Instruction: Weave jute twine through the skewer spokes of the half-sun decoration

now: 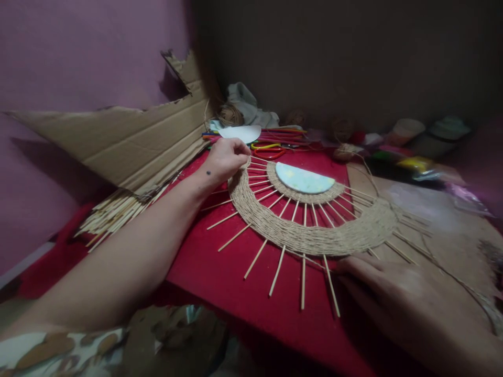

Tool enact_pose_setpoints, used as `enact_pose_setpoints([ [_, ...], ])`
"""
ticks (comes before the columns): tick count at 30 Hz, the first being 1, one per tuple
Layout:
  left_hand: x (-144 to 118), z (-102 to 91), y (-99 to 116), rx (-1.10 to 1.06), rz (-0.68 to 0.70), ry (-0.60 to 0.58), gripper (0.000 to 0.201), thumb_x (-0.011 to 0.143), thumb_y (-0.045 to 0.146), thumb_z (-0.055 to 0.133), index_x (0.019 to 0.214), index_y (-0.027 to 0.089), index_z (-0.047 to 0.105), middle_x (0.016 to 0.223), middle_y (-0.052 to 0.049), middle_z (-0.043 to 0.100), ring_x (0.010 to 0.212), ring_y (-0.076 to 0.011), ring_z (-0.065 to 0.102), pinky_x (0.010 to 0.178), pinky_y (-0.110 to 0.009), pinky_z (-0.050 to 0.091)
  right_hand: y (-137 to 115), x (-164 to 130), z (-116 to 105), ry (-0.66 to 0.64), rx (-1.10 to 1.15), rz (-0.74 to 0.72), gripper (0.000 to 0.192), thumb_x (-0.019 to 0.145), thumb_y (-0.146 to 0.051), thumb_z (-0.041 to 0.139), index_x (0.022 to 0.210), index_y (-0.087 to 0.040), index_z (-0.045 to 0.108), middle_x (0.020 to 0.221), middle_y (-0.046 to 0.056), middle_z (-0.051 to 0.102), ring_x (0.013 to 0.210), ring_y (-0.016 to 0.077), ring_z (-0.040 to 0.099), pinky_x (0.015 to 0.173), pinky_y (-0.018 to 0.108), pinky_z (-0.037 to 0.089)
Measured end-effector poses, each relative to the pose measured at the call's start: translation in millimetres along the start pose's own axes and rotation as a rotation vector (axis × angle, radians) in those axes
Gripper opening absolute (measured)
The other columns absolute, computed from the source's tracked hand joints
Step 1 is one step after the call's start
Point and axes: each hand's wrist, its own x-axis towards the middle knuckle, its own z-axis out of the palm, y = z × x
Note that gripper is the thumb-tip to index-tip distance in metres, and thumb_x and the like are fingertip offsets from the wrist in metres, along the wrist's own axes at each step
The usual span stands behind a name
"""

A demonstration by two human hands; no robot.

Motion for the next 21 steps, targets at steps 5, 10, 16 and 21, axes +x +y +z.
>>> enact_pose_setpoints([
  [5, 0.7, 2.1, -3.8, -0.008, 0.013, -0.003, 0.020, 0.063, 0.012, 0.055, 0.079, 0.013, 0.067, 0.074, -0.003, 0.065, 0.062, -0.0120, 0.052, 0.058, -0.024, 0.042, -1.2, 0.1, 0.4, 0.027, -0.035, -0.013, 0.024, 0.088, -0.017, 0.040, 0.079, -0.022, 0.062, 0.064, 0.001, 0.066, 0.045, 0.0127, 0.057, 0.043, 0.027, 0.035],
  [10, 0.0, 3.1, -4.9, -0.038, 0.012, 0.019, 0.018, 0.061, 0.008, 0.055, 0.075, 0.013, 0.065, 0.068, 0.000, 0.061, 0.061, -0.0114, 0.052, 0.059, -0.024, 0.041, -3.8, 6.6, -3.2, 0.063, -0.049, -0.034, 0.027, 0.089, -0.016, 0.038, 0.076, -0.021, 0.062, 0.057, -0.001, 0.063, 0.041, 0.0106, 0.054, 0.041, 0.025, 0.035],
  [16, -2.9, -1.6, -0.3, -0.079, 0.024, 0.035, 0.012, 0.066, 0.011, 0.057, 0.077, 0.013, 0.061, 0.069, 0.001, 0.059, 0.059, -0.0100, 0.048, 0.058, -0.024, 0.041, -4.6, 6.5, -3.1, 0.045, -0.044, -0.023, 0.027, 0.087, -0.015, 0.038, 0.070, -0.022, 0.059, 0.053, -0.001, 0.059, 0.040, 0.0110, 0.053, 0.040, 0.025, 0.035],
  [21, -5.1, -5.8, 1.2, -0.094, 0.005, 0.021, 0.010, 0.067, 0.011, 0.057, 0.077, 0.014, 0.058, 0.066, 0.002, 0.055, 0.058, -0.0098, 0.047, 0.055, -0.023, 0.039, -6.9, 6.9, -7.6, -0.012, 0.118, -0.033, 0.025, 0.084, -0.015, 0.044, 0.066, -0.023, 0.059, 0.052, -0.003, 0.059, 0.038, 0.0087, 0.052, 0.037, 0.021, 0.035],
])
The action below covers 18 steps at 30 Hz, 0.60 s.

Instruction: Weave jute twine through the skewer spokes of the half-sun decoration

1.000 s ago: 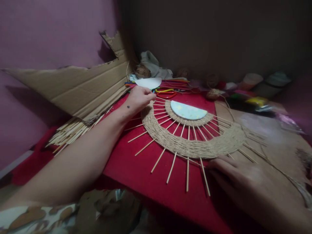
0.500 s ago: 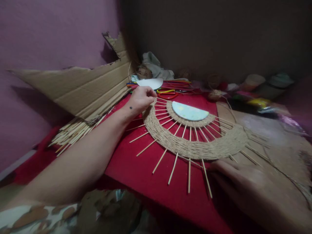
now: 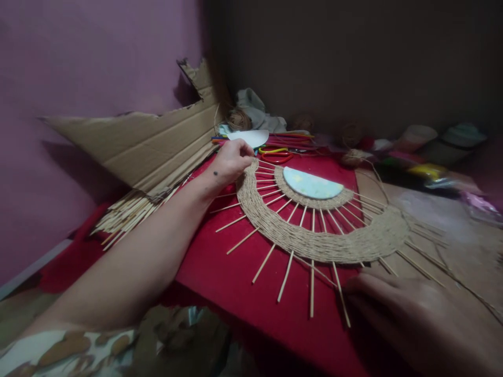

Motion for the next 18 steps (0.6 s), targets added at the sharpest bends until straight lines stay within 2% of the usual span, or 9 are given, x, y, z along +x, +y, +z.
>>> enact_pose_setpoints([
  [5, 0, -2.0, 2, -0.006, -0.089, -0.050, 0.014, 0.067, 0.010, 0.059, 0.081, 0.013, 0.058, 0.063, 0.003, 0.052, 0.053, -0.0078, 0.044, 0.052, -0.022, 0.034, 0, -6, -4, -0.167, 0.205, -0.003, 0.025, 0.089, -0.017, 0.045, 0.074, -0.024, 0.063, 0.062, -0.002, 0.063, 0.048, 0.0084, 0.058, 0.044, 0.019, 0.039],
  [8, 1, -1.8, 2, 0.017, -0.128, -0.105, 0.016, 0.069, 0.015, 0.064, 0.085, 0.012, 0.060, 0.062, 0.002, 0.052, 0.051, -0.0070, 0.043, 0.051, -0.023, 0.032, 1, -13, -2, -0.206, 0.239, -0.060, 0.027, 0.094, -0.019, 0.041, 0.083, -0.023, 0.065, 0.070, 0.001, 0.063, 0.056, 0.0091, 0.058, 0.049, 0.020, 0.039],
  [13, 5, -0.3, -1, 0.260, -0.098, -0.208, 0.017, 0.072, 0.025, 0.062, 0.083, 0.012, 0.066, 0.062, 0.000, 0.056, 0.057, -0.0104, 0.047, 0.054, -0.024, 0.032, -6, -25, 5, -0.074, 0.175, -0.138, 0.028, 0.096, -0.016, 0.038, 0.085, -0.018, 0.064, 0.065, 0.000, 0.058, 0.053, 0.0087, 0.052, 0.049, 0.023, 0.034],
  [16, 7, -1.0, 1, 0.455, -0.074, -0.288, 0.020, 0.068, 0.026, 0.066, 0.083, 0.012, 0.067, 0.069, -0.001, 0.060, 0.063, -0.0121, 0.050, 0.055, -0.024, 0.032, -15, -31, 7, 0.042, 0.140, -0.110, 0.027, 0.096, -0.016, 0.039, 0.082, -0.018, 0.063, 0.062, 0.000, 0.057, 0.052, 0.0102, 0.051, 0.049, 0.026, 0.033],
  [18, 7, -2.7, 3, 0.512, -0.062, -0.343, 0.023, 0.068, 0.029, 0.067, 0.083, 0.013, 0.067, 0.071, -0.001, 0.061, 0.065, -0.0123, 0.051, 0.055, -0.024, 0.032, -22, -36, 6, 0.088, 0.142, -0.077, 0.026, 0.095, -0.016, 0.041, 0.081, -0.018, 0.063, 0.062, 0.001, 0.058, 0.053, 0.0113, 0.052, 0.051, 0.026, 0.035],
])
